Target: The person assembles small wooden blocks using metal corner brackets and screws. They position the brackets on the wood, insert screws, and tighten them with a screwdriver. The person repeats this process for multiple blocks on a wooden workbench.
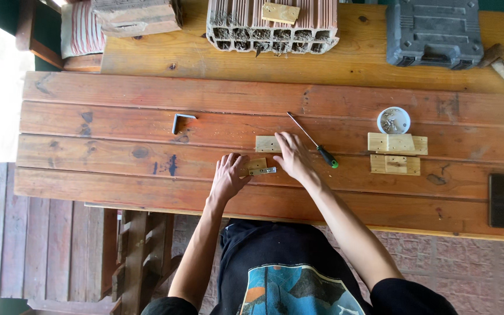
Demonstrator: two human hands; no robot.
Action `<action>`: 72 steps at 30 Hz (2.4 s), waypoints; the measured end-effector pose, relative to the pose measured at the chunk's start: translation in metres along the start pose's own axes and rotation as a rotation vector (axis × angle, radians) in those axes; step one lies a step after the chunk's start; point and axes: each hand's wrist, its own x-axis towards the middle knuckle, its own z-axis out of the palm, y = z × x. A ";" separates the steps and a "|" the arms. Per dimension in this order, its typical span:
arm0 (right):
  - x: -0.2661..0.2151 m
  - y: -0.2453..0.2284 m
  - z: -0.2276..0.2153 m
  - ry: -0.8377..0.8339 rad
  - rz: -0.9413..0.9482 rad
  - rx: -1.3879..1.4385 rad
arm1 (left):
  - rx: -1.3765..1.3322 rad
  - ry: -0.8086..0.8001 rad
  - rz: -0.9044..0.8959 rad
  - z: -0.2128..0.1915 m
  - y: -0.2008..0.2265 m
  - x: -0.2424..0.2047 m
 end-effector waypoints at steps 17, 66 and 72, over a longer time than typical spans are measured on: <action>-0.023 -0.054 -0.032 -0.223 0.223 0.005 | 0.061 0.109 0.341 -0.047 -0.010 0.030; -0.039 -0.041 0.004 0.001 0.220 0.104 | -0.226 -0.217 0.100 0.043 -0.019 0.047; -0.041 -0.037 0.011 0.009 0.229 0.139 | -0.190 -0.189 0.111 0.042 -0.020 0.047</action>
